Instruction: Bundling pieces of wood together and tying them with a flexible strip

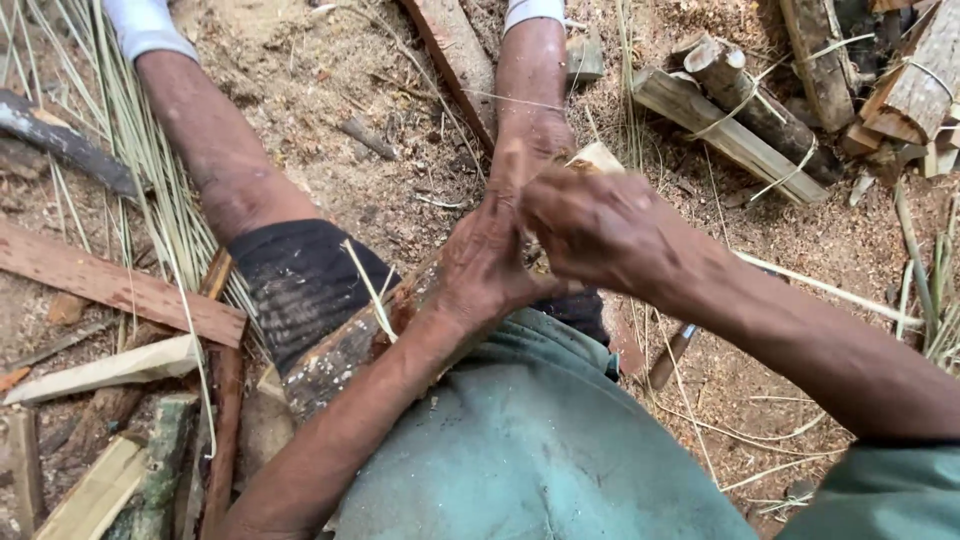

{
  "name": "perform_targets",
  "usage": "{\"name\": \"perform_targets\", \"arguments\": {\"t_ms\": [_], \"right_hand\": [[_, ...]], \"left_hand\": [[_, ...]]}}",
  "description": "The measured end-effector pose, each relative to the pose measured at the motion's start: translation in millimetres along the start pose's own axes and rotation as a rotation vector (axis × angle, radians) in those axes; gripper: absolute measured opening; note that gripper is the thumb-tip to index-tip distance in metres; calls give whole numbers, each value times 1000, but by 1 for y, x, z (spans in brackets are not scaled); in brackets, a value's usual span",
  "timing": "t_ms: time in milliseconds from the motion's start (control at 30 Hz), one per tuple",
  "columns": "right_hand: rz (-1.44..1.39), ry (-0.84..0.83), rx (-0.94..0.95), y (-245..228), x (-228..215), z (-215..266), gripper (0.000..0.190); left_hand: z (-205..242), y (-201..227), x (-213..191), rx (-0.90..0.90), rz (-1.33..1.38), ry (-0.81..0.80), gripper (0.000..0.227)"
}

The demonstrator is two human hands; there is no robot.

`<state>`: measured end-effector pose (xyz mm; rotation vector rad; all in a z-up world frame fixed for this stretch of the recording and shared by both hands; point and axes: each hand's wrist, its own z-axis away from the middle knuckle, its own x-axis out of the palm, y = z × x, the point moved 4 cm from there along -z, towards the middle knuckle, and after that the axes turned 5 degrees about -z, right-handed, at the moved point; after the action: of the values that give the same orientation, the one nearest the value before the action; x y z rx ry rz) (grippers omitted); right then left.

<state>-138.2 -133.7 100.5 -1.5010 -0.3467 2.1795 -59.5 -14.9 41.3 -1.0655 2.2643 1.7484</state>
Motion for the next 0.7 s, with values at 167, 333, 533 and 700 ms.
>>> {"name": "perform_targets", "arguments": {"t_ms": [167,333,533,700], "right_hand": [[20,-93,493,-8,-38,-44,16],[-27,79,462,27,-5,-24,25],[-43,275,397,16,-10,-2,27],[-160,330,581,28,17,20,9]], "left_hand": [[-28,15,-15,-509,62,-347,147],[12,10,7,-301,-187,-235,133],[59,21,-1,-180,-806,-590,150],[27,-15,-20,-360,-590,-567,142]]}}
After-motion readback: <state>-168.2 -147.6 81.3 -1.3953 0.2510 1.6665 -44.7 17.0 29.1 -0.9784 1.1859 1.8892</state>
